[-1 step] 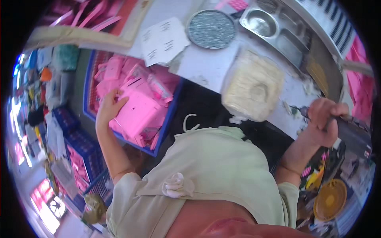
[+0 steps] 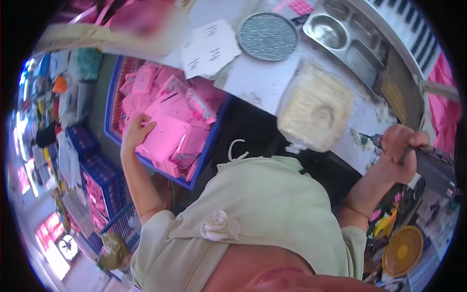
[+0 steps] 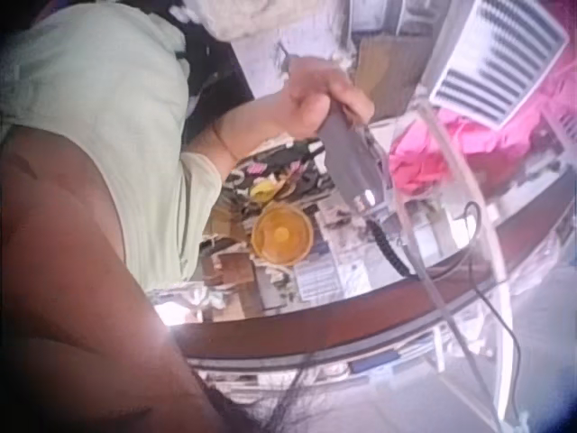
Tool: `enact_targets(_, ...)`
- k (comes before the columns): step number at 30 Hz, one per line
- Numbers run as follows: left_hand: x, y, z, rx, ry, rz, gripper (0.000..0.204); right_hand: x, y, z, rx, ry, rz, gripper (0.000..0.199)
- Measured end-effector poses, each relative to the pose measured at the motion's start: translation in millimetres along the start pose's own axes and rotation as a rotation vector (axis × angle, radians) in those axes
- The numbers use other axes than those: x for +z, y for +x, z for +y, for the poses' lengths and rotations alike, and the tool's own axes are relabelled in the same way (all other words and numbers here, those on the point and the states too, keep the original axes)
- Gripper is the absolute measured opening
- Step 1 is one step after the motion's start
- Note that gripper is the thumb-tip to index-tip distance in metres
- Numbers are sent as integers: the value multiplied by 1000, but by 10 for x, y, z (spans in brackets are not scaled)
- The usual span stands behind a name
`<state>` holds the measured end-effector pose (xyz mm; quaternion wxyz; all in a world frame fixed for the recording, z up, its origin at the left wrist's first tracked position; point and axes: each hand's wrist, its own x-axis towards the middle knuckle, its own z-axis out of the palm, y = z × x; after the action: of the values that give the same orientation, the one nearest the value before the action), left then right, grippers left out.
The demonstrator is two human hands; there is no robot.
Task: Soldering wires and screwing together the plastic housing of a pink toy device.
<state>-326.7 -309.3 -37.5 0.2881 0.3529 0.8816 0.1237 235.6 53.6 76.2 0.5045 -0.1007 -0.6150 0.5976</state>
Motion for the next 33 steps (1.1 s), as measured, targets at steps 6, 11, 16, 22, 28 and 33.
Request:
enact_targets(6,1244,-439,-2659,-736,-321,668,62,-28,154,162,67,70,-18,25)
enact_targets(11,1611,-1,-1521,-813,56,643,77,19,168,155,62,10,-21,24)
enact_targets(16,856,284,743,271,206,1102,61,-91,141,249,94,21,36,29)
enact_targets(22,227,1299,3083,818,-253,320,34,-140,309,180,118,-63,129,39)
enact_targets(28,173,3825,4051,398,106,509,59,-158,422,93,166,-226,279,49)
enact_targets(33,58,3917,4010,115,-828,-167,29,-154,366,104,-19,-724,589,67)
